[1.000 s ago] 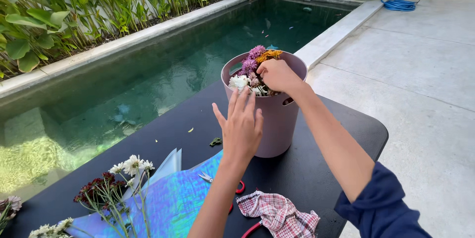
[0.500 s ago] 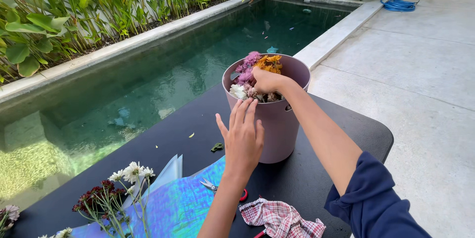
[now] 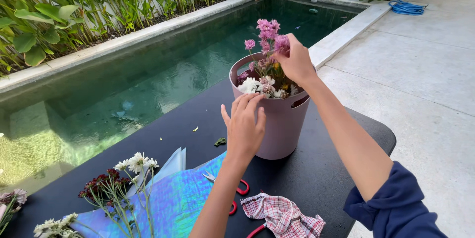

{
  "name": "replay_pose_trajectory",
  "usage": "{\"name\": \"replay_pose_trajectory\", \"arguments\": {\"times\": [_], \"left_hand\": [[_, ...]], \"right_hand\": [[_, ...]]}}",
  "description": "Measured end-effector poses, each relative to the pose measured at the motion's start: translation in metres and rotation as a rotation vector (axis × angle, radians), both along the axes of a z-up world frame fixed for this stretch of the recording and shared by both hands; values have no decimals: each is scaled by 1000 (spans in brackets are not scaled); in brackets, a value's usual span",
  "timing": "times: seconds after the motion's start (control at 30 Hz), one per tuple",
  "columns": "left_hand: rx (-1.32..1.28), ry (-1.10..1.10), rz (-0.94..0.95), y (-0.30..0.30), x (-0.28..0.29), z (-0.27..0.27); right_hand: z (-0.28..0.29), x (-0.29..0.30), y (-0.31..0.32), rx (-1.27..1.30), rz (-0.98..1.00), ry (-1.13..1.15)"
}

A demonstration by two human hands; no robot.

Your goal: The person trims stems using shears and wraps a bunch of flowers in decorative paper, securing it with tape and arranging it in a bin.

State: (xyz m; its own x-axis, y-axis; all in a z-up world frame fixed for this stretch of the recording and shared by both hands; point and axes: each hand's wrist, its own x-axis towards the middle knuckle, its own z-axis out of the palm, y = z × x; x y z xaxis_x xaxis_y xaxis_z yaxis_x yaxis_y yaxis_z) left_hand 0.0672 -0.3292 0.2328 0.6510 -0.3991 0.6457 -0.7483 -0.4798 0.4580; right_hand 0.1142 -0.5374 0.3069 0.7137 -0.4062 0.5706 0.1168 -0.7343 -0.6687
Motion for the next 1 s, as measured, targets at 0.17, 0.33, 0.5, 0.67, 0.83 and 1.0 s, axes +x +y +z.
{"name": "replay_pose_trajectory", "arguments": {"times": [0.17, 0.33, 0.5, 0.67, 0.83, 1.0], "left_hand": [[-139, 129, -10, -6, 21, 19], [-176, 140, -19, -20, 22, 57], [-172, 145, 46, -38, 52, 56], [-389, 294, -36, -25, 69, 52], [-640, 402, -174, -15, 85, 37], [-875, 442, -356, -7, 87, 29]], "right_hand": [[6, -28, 12, -35, 43, -237], [11, -42, 20, 16, 172, -311], [6, -39, 17, 186, 498, -182], [-9, -27, -4, 188, 469, -101], [-11, -19, -4, -82, 314, 450], [-11, -3, -6, -402, 387, 744]]}}
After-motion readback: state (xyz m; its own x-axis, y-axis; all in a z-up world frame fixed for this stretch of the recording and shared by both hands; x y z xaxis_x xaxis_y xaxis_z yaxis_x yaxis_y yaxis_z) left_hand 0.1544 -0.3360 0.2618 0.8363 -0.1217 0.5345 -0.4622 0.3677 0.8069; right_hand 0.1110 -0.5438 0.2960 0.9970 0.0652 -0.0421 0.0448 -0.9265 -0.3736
